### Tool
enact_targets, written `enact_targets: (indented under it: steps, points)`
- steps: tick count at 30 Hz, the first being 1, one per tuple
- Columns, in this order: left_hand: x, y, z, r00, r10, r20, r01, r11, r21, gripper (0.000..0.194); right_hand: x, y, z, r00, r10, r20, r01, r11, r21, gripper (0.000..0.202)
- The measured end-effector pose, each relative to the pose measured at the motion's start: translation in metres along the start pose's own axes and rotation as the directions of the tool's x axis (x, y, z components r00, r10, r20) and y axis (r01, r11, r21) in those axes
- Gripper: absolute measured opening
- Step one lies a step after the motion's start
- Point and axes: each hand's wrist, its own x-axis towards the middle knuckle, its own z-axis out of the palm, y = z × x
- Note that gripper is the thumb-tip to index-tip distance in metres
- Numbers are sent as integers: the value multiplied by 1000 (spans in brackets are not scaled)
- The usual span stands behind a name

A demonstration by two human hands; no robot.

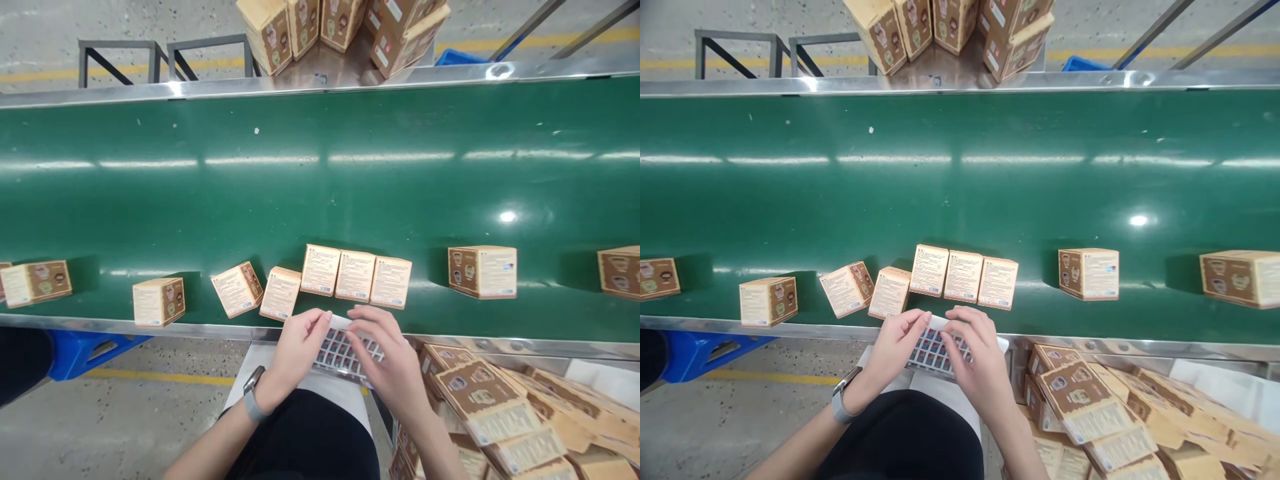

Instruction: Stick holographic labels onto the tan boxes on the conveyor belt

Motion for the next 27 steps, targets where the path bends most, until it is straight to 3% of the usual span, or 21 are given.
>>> enact_targets:
  steps: [2,4,7,9,19,27]
  points:
    - [3,-6,-5,999,-4,40,4,1000,-8,40,0,13,-5,968,235,-85,-224,966,126,11]
    - [6,-13,-9,994,8,109,-9,1000,3,38,3,33,-8,849,480,-221,-417,865,279,17]
    - [7,-20,-14,982,5,187,-14,999,45,37,13,67,-6,641,701,-311,-531,699,480,33]
    - [7,-22,-16,978,-15,207,4,998,55,37,20,81,-2,583,750,-311,-543,645,538,39]
    - [8,-29,-28,977,-23,212,-5,991,131,37,29,89,20,533,748,-396,-506,656,560,44]
    - [3,-34,-28,965,-50,259,13,990,142,38,34,92,24,513,641,-571,-521,761,387,39]
